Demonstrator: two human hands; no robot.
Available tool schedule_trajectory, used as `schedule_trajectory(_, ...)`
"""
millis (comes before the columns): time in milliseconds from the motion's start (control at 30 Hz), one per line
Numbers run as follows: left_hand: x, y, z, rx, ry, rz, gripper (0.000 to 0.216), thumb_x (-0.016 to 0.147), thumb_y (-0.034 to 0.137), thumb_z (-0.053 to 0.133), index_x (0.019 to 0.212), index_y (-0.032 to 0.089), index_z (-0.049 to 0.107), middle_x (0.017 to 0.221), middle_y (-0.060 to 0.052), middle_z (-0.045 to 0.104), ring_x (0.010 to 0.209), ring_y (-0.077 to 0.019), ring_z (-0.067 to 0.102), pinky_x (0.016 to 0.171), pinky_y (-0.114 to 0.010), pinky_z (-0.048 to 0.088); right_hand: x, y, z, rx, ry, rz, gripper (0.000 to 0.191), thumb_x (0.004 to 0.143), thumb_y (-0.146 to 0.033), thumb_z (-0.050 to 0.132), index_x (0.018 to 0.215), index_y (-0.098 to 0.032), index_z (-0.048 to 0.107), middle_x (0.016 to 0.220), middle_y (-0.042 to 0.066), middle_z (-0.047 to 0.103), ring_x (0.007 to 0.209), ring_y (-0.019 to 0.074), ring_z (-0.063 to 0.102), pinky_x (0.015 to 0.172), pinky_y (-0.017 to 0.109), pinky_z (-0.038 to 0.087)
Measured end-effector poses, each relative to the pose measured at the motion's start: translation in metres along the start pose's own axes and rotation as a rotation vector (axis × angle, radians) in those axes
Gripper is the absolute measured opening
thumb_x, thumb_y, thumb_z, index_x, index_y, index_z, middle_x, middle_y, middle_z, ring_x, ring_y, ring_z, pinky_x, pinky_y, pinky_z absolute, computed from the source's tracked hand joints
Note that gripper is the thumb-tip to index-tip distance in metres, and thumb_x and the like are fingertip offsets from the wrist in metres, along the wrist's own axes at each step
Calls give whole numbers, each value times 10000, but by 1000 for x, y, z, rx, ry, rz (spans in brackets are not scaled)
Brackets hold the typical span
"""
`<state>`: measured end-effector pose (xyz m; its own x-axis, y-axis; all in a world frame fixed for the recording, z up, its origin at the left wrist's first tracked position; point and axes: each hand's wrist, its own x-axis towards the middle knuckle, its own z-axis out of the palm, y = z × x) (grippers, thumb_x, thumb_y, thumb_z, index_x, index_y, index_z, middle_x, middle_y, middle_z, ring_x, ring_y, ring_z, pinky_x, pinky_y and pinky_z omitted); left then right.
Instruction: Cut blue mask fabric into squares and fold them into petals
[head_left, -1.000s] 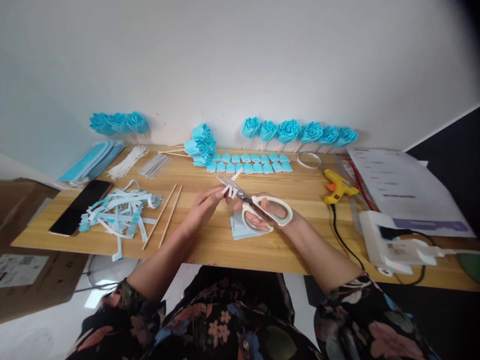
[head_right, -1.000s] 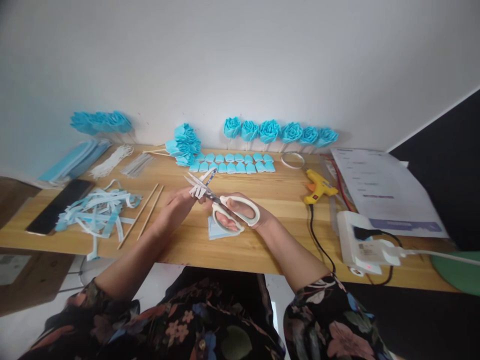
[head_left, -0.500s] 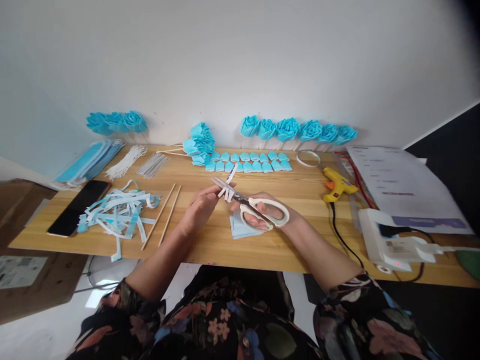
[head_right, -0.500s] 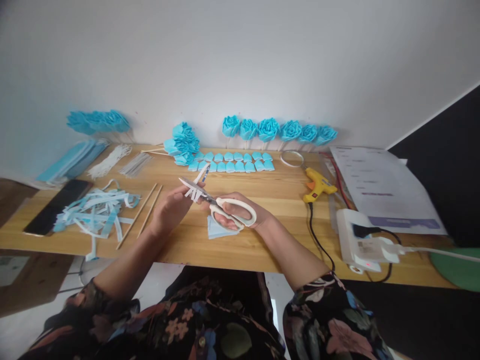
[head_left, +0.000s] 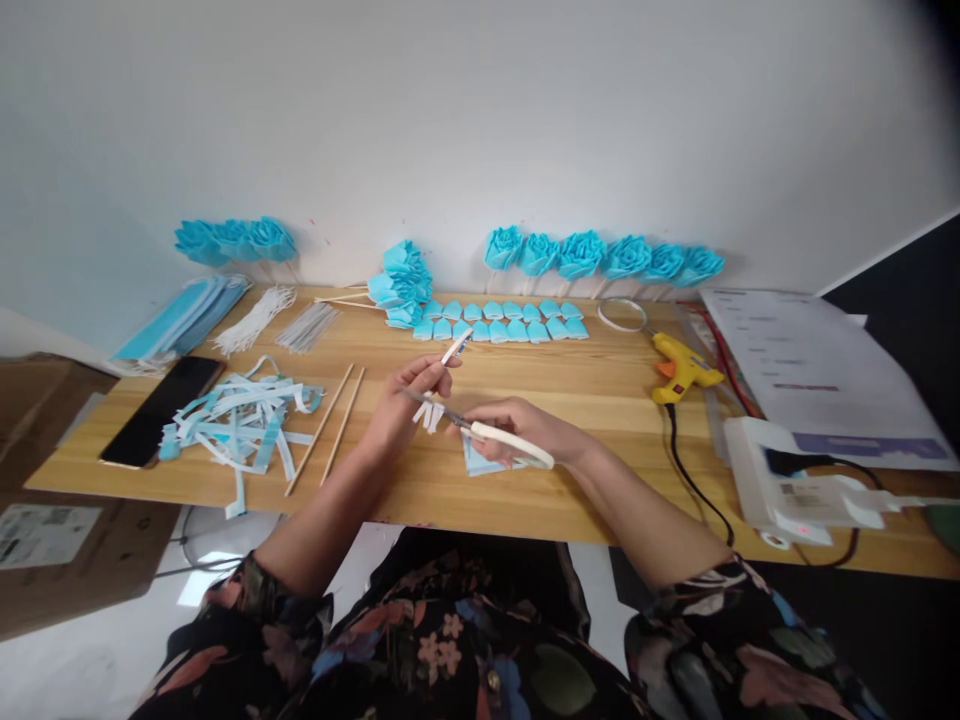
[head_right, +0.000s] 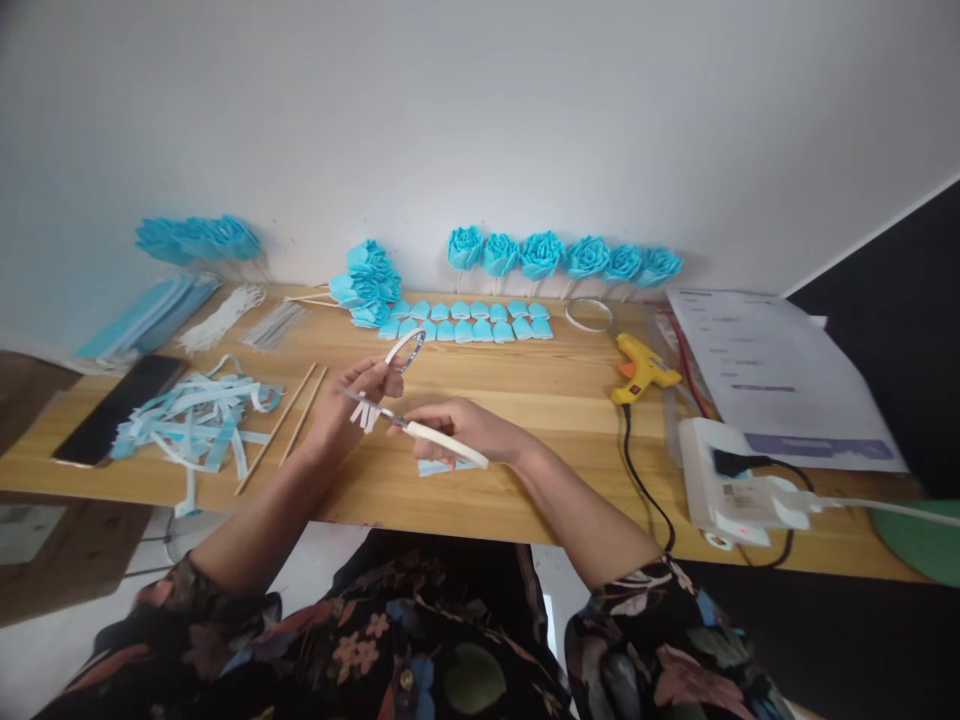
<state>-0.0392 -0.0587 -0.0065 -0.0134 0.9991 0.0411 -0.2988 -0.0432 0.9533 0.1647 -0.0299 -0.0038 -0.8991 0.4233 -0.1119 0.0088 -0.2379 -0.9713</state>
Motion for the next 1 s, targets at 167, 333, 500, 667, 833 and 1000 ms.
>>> schedule_trajectory(167, 5, 0, 0, -184, 45, 44, 239, 789, 380, 740, 715, 154, 715, 571, 23, 461, 588, -105, 447, 620, -235, 402, -4, -6, -8, 43, -8, -234, 678, 785, -625, 720, 1235, -132, 600, 770, -26, 567, 651, 76, 526, 820, 359, 585)
schedule_trajectory(333, 7, 0, -2, -191, 46, 32, 315, 800, 433, 729, 658, 161, 657, 506, 54, 342, 537, -102, 406, 624, -244, 423, -7, -8, -11, 11, -53, -279, 690, 822, -660, 653, 1259, -131, 585, 805, -9, 549, 695, 86, 504, 865, 378, 580)
schedule_trajectory(500, 6, 1, -2, -198, 63, -25, 426, 833, 551, 682, 671, 158, 654, 478, 49, 364, 537, -117, 469, 635, -249, 439, -6, -7, -11, -7, -78, -301, 646, 889, -635, 581, 1257, -104, 591, 771, 0, 536, 685, 104, 505, 822, 420, 598)
schedule_trajectory(667, 6, 1, 1, -221, 43, -44, 453, 850, 557, 673, 652, 153, 625, 490, 39, 408, 511, -106, 438, 581, -240, 399, -6, -5, -15, -39, -112, -290, 630, 915, -632, 539, 1231, -93, 614, 749, 11, 557, 639, 105, 529, 731, 369, 601)
schedule_trajectory(833, 5, -1, 4, -229, -13, -55, 458, 805, 584, 714, 674, 154, 629, 549, 19, 483, 542, -117, 480, 555, -244, 380, -6, -8, -12, -69, -105, -292, 606, 926, -618, 532, 1190, -83, 637, 728, 8, 554, 620, 103, 538, 705, 337, 579)
schedule_trajectory(1000, 3, -4, 4, -193, -97, -22, 531, 675, 649, 787, 650, 141, 634, 575, 17, 492, 528, -90, 400, 526, -236, 308, -5, -8, -10, -8, -119, -301, 581, 926, -595, 552, 1190, -82, 626, 708, 0, 540, 619, 107, 523, 713, 361, 588)
